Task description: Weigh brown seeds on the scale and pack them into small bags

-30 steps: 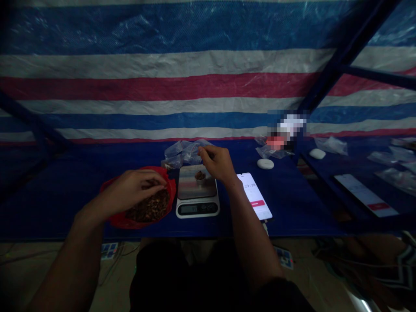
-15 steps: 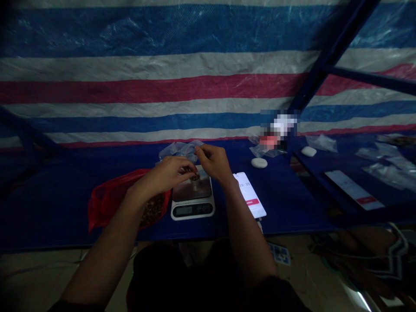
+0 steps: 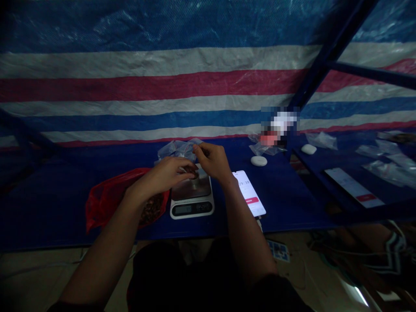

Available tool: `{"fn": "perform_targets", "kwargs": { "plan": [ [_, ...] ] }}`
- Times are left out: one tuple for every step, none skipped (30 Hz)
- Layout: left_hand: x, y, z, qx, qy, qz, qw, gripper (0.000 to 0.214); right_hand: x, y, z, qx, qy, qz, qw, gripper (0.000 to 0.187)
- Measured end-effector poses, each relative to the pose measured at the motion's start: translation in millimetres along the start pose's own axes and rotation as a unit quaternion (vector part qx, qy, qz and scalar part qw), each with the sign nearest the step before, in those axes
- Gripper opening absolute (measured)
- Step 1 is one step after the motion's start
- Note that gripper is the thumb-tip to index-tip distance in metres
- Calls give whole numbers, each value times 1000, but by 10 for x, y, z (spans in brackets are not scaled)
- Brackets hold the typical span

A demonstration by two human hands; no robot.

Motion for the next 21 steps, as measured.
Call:
{"fn": "perform_targets", "kwargs": {
  "plan": [
    [-4,2,0,2,12,-3,1000,17,1,0,-1,0,2,-2,1000,45],
    [-8,4,1,4,20,-4,1000,17,4,0,-2,-1,6,-3,1000,45],
    [-10,6,2,6,26,-5,1000,18,8,-1,-2,-2,9,-3,1000,45],
    [-12,7,2,9,31,-7,999,18,13,-2,-2,-2,11,-2,1000,45],
    [-14,8,3,12,35,-9,999,19,17,-3,-1,-3,12,-2,1000,45],
    [-16,10,3,14,40,-11,999,19,20,-4,0,-3,14,-1,1000,45],
    [-18,13,3,16,46,-13,999,18,21,-4,1,-2,14,-1,1000,45],
    [-21,18,3,20,52,-14,998,18,21,-4,2,-2,12,-1,1000,45],
    [-24,24,2,23,58,-14,998,17,19,-4,2,-1,10,-2,1000,45],
    [-28,32,3,27,64,-12,998,17,16,-3,1,-1,8,-3,1000,45],
    [-32,41,4,32,67,-9,997,17,13,-1,1,0,7,-3,1000,44],
    [-36,51,6,37,67,-5,997,17,10,1,0,1,8,-3,1000,44],
    [-40,62,10,43,62,1,997,16,9,3,0,1,9,-4,1000,44],
    [-44,71,16,48,55,8,997,15,9,5,1,1,12,-5,1000,44],
    [-48,80,24,53,45,17,997,13,11,6,3,1,13,-5,1000,44],
    [-53,89,34,58,35,26,997,12,15,7,6,2,12,-6,1000,44],
    [-58,96,46,63,29,35,997,11,21,6,9,2,10,-6,1000,43],
    [-63,104,58,68,27,43,996,11,27,6,12,2,7,-6,1000,43],
    [-68,111,70,73,29,50,996,11,33,5,15,1,6,-6,1000,43],
    [-73,119,81,80,34,55,995,11,38,4,18,1,7,-6,1000,43],
    [-78,129,92,86,42,60,994,11,41,3,19,1,8,-5,1000,43]
  ]
}}
Point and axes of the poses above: each hand's wrist, its own y-axis away from the middle knuckle, its own z-axis out of the palm, x = y × z, the point moved 1 cm from there along -y, towards the middle knuckle, and after that the axes turned 13 degrees about y, right-handed, at the moved point
